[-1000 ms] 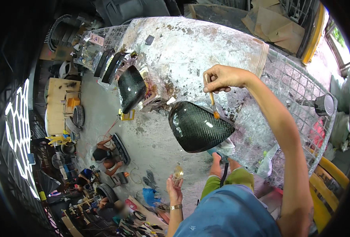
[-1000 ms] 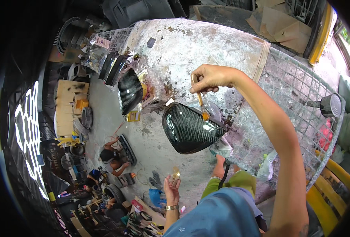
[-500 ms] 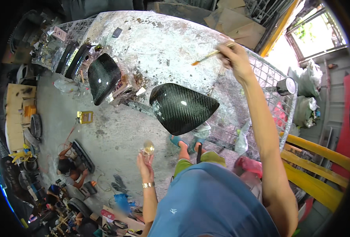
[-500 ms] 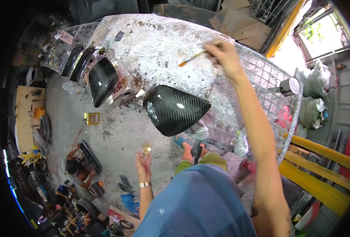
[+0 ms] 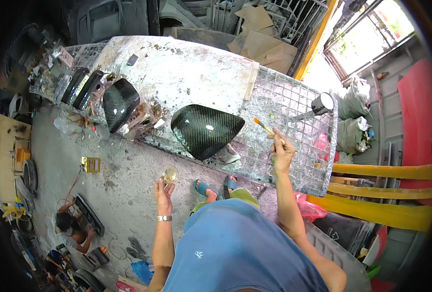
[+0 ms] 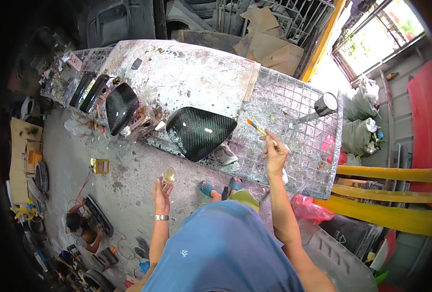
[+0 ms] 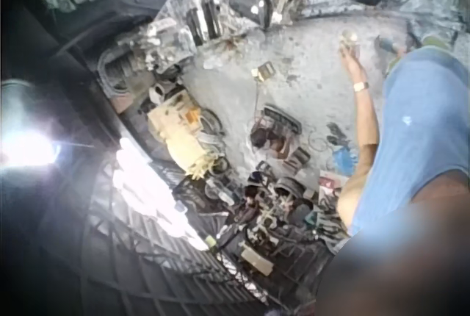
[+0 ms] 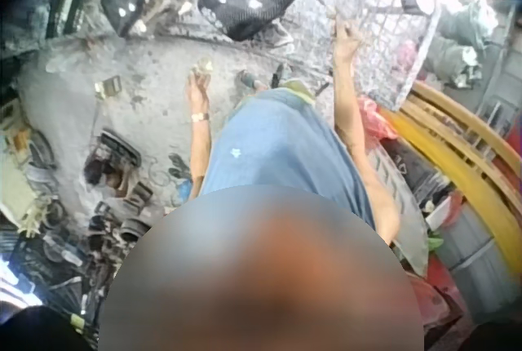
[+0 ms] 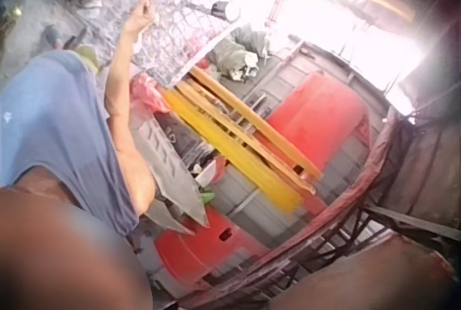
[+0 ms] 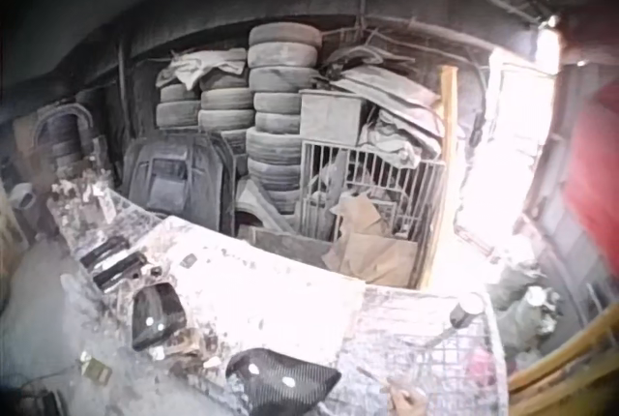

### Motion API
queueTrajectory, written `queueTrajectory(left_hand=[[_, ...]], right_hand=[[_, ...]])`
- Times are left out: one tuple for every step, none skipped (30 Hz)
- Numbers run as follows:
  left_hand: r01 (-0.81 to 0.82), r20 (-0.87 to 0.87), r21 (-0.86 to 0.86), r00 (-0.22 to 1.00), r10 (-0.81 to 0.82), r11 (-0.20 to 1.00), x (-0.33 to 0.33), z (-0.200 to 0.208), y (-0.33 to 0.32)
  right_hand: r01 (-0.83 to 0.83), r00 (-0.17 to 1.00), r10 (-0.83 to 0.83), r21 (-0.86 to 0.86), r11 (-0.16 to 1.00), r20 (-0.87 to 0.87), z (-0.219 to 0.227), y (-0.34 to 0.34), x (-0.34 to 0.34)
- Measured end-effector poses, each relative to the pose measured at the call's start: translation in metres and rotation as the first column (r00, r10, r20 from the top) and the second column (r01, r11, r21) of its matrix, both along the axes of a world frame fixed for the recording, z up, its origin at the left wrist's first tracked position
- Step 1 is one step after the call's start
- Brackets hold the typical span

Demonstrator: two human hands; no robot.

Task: The recorder is applying a liquid coating to carbon fiber automotive side mirror covers using a small brush.

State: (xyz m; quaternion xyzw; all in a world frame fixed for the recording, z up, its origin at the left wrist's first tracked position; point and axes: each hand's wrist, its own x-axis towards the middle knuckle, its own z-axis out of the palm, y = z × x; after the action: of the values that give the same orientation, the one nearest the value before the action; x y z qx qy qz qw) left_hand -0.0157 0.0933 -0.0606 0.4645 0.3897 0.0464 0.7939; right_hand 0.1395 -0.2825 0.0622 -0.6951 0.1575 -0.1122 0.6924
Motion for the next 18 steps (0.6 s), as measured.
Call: queueTrajectory(left_hand=[[0.017, 0.038, 0.016, 0.999, -0.018, 1.0, -0.001, 0.001, -0.001], [0.024, 0.038, 0.013, 0.999, -0.025, 1.0, -0.003, 0.003, -0.003], [0.011, -0.013, 0.001, 1.0, -0.011, 1.0, -0.007, 0.004, -0.004], [0.031, 0.036, 0.02, 0.999, -0.031, 0.999, -0.011, 0.005, -0.006], [0.02, 0.038, 0.023, 0.999, -0.021, 1.0, -0.015, 0.006, -0.009], [0.009, 0.04, 0.028, 0.999, -0.01, 1.0, -0.019, 0.008, -0.012], [0.005, 0.047, 0.041, 0.999, -0.007, 0.999, -0.024, 0.01, -0.016], [-0.012, 0.049, 0.051, 0.999, 0.009, 0.999, -0.029, 0.012, -0.021], [-0.044, 0.026, 0.056, 0.999, 0.042, 0.997, -0.034, 0.015, -0.025], [-0.036, 0.053, 0.074, 0.998, 0.032, 0.997, -0.04, 0.017, -0.029], [-0.04, 0.051, 0.071, 0.998, 0.037, 0.997, -0.046, 0.02, -0.033], [-0.064, 0.002, 0.06, 0.998, 0.064, 0.996, -0.05, 0.022, -0.037], [-0.063, 0.023, 0.053, 0.998, 0.062, 0.997, -0.055, 0.024, -0.041], [-0.058, 0.059, 0.069, 0.997, 0.054, 0.996, -0.061, 0.027, -0.045], [-0.094, 0.063, 0.048, 0.994, 0.091, 0.994, -0.064, 0.029, -0.05], [-0.139, 0.046, 0.024, 0.989, 0.138, 0.99, -0.066, 0.031, -0.055], [-0.137, 0.072, 0.033, 0.988, 0.134, 0.99, -0.068, 0.033, -0.06], [-0.158, 0.07, 0.038, 0.985, 0.155, 0.987, -0.072, 0.035, -0.066]], right_hand=[[-0.005, 1.0, 0.005, 0.001, 1.0, 0.014, -0.003, 0.006, -0.004], [-0.007, 1.0, 0.007, 0.006, 1.0, 0.026, -0.006, 0.011, -0.008], [-0.011, 0.998, 0.013, -0.034, 0.999, 0.067, -0.009, 0.016, -0.011], [-0.006, 0.996, 0.012, -0.068, 0.998, 0.088, -0.011, 0.02, -0.014], [0.008, 1.0, -0.005, -0.12, 0.993, 0.028, -0.013, 0.023, -0.018], [-0.003, 0.997, 0.013, -0.124, 0.992, 0.078, -0.014, 0.028, -0.024], [-0.039, 0.978, 0.099, -0.307, 0.951, 0.185, -0.014, 0.033, -0.029], [-0.043, 0.939, 0.197, -0.475, 0.879, 0.281, -0.014, 0.038, -0.034], [-0.047, 0.939, 0.2, -0.469, 0.882, 0.281, -0.012, 0.044, -0.041], [-0.1, 0.91, 0.269, -0.462, 0.881, 0.316, -0.01, 0.049, -0.049], [-0.153, 0.875, 0.335, -0.457, 0.876, 0.349, -0.007, 0.052, -0.056], [-0.158, 0.873, 0.337, -0.448, 0.88, 0.353, -0.004, 0.052, -0.06], [-0.236, 0.864, 0.381, -0.404, 0.884, 0.33, -0.001, 0.052, -0.065], [-0.322, 0.852, 0.43, -0.346, 0.881, 0.3, 0.001, 0.051, -0.068], [-0.378, 0.841, 0.473, -0.339, 0.862, 0.264, 0.003, 0.048, -0.067], [-0.384, 0.835, 0.478, -0.334, 0.861, 0.271, 0.004, 0.044, -0.061], [-0.425, 0.84, 0.483, -0.252, 0.869, 0.248, 0.004, 0.04, -0.051], [-0.459, 0.843, 0.49, -0.181, 0.87, 0.223, 0.003, 0.034, -0.04]])
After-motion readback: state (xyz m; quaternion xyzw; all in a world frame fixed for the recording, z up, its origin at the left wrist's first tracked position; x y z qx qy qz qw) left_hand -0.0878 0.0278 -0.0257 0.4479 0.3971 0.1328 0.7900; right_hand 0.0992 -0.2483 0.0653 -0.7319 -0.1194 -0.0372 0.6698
